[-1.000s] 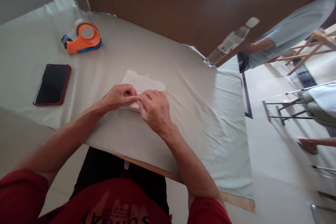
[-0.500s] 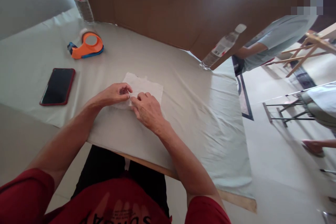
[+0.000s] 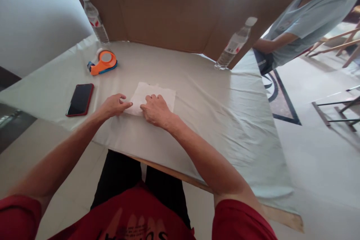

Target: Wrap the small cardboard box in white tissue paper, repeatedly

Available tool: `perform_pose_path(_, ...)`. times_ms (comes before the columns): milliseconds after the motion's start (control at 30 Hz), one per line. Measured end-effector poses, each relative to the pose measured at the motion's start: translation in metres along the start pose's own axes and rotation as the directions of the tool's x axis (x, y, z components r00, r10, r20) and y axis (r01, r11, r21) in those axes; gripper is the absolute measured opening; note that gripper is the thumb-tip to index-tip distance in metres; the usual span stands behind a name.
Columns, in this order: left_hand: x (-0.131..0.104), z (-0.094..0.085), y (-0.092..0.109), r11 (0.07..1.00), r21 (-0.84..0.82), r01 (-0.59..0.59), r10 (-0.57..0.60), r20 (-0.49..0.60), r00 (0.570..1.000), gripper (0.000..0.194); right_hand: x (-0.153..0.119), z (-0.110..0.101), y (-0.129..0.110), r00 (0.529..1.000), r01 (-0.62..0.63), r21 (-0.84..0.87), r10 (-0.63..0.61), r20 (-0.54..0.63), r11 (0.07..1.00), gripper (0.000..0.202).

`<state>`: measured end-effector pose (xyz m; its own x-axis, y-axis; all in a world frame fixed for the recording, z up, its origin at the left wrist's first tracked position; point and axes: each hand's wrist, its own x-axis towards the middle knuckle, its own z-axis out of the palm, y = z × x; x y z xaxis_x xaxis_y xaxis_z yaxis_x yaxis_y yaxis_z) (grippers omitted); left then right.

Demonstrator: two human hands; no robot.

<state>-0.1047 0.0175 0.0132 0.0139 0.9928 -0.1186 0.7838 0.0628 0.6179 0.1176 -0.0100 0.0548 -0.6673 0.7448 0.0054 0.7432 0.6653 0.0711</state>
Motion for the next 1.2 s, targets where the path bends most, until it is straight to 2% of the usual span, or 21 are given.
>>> perform_pose_path(133, 0.001, 0.004, 0.011, 0.985, -0.13, 0.11, -0.089, 0.154, 0.984, 0.031, 0.003, -0.001, 0.001, 0.999, 0.021, -0.031, -0.02, 0.026, 0.999, 0.028)
perform_pose_path(267, -0.001, 0.002, 0.026, 0.969, -0.137, 0.207, -0.176, 0.212, 0.961, 0.042, 0.005, -0.004, 0.002, 0.998, 0.043, -0.037, -0.041, 0.054, 0.998, 0.03)
perform_pose_path(367, -0.007, 0.0, 0.032, 0.928, -0.274, 0.253, -0.195, 0.221, 0.955, 0.039, 0.005, -0.006, 0.003, 0.996, 0.057, -0.033, -0.054, 0.072, 0.998, 0.03)
perform_pose_path(500, -0.013, 0.003, 0.039, 0.87, -0.434, 0.234, -0.175, 0.173, 0.969, 0.023, 0.007, -0.007, 0.005, 0.993, 0.064, -0.018, -0.062, 0.105, 0.998, 0.031)
perform_pose_path(767, -0.015, 0.003, 0.059, 0.795, -0.548, 0.26, -0.151, 0.237, 0.96, 0.015, 0.012, -0.008, 0.01, 0.991, -0.008, 0.052, 0.0, 0.135, 0.999, 0.035)
perform_pose_path(967, -0.014, 0.012, 0.075, 0.839, -0.516, 0.175, -0.085, 0.194, 0.977, 0.017, 0.015, -0.005, 0.006, 0.991, -0.114, 0.149, 0.101, 0.091, 0.982, 0.046)
perform_pose_path(1100, -0.014, 0.008, 0.085, 0.857, -0.484, 0.175, -0.016, 0.315, 0.949, 0.007, 0.006, -0.01, 0.014, 0.993, -0.112, 0.274, 0.094, 0.078, 0.955, 0.046)
perform_pose_path(1200, -0.017, 0.0, 0.085, 0.851, -0.493, 0.183, 0.031, 0.395, 0.918, 0.021, -0.018, -0.013, 0.035, 0.994, -0.066, 0.42, 0.094, -0.047, 0.905, 0.049)
